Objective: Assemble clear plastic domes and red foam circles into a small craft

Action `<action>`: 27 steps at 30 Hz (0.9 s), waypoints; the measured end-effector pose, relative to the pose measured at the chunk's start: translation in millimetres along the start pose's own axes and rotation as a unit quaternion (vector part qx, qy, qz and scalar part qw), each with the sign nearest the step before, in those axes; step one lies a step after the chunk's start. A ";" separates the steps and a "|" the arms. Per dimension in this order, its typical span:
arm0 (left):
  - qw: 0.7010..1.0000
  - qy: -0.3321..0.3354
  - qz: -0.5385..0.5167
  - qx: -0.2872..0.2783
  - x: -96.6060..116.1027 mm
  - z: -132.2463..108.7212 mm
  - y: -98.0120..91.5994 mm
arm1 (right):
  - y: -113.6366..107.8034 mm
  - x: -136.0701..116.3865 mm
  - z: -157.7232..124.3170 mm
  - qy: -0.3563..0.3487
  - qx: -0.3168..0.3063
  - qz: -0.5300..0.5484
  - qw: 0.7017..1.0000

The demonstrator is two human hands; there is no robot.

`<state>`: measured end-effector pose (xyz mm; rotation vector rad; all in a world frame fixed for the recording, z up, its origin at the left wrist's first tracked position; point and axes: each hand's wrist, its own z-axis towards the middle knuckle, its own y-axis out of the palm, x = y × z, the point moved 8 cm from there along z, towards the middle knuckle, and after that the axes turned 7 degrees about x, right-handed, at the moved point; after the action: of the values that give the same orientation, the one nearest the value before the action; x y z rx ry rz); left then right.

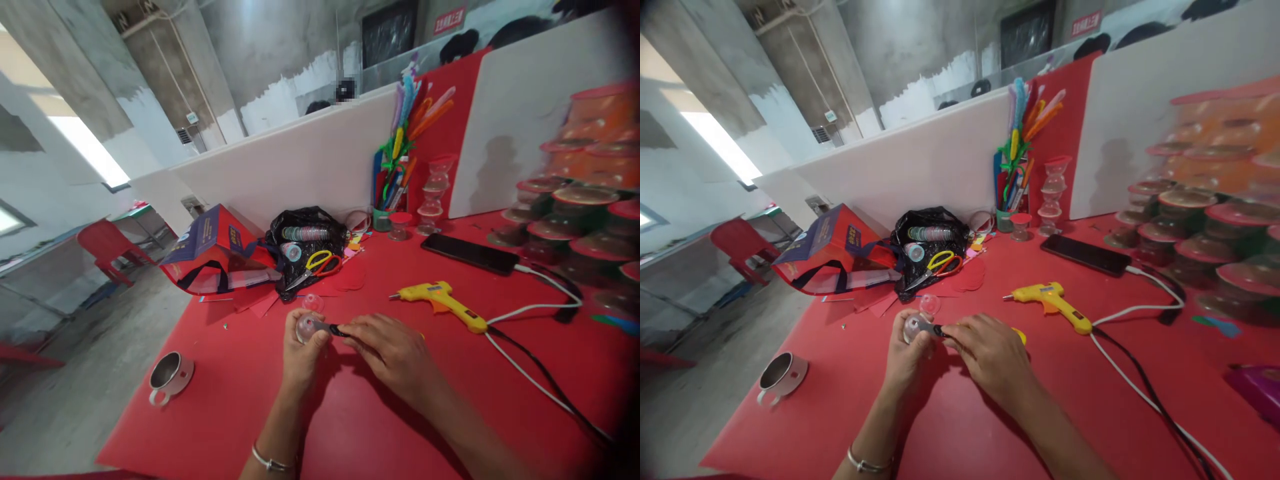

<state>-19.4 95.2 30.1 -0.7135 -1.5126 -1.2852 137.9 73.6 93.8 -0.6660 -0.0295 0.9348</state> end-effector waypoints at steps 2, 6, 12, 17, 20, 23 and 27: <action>1.000 0.001 0.000 0.005 -0.2 0.1 -0.2 | 0.8 0.7 -0.8 -0.002 0.002 0.001 1.000; 1.000 0.004 -0.013 0.012 -0.8 0.6 -0.7 | 3.4 2.9 -3.5 0.001 0.003 0.008 1.000; 1.000 -0.002 -0.030 0.006 -0.7 -0.5 0.8 | 4.8 2.4 -5.6 -0.003 0.007 0.009 1.000; 0.999 0.002 -0.032 0.000 -4.7 -0.7 -1.2 | 7.8 3.8 -6.3 0.004 0.003 0.020 1.000; 0.999 -0.001 -0.039 -0.001 -9.2 -1.0 -2.2 | 8.6 4.8 -9.8 -0.005 0.001 0.012 1.000; 0.999 -0.010 -0.044 -0.005 -13.9 -3.0 0.2 | 6.4 7.3 -17.3 -0.016 0.007 0.005 1.000; 0.998 -0.029 -0.047 -0.009 -20.4 -5.3 4.5 | 4.8 12.8 -28.2 -0.016 0.016 0.003 1.000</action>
<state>-6.8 94.5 12.7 -0.7041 -1.5994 -1.3610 150.6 70.6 65.3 -0.6214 -0.0403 0.9493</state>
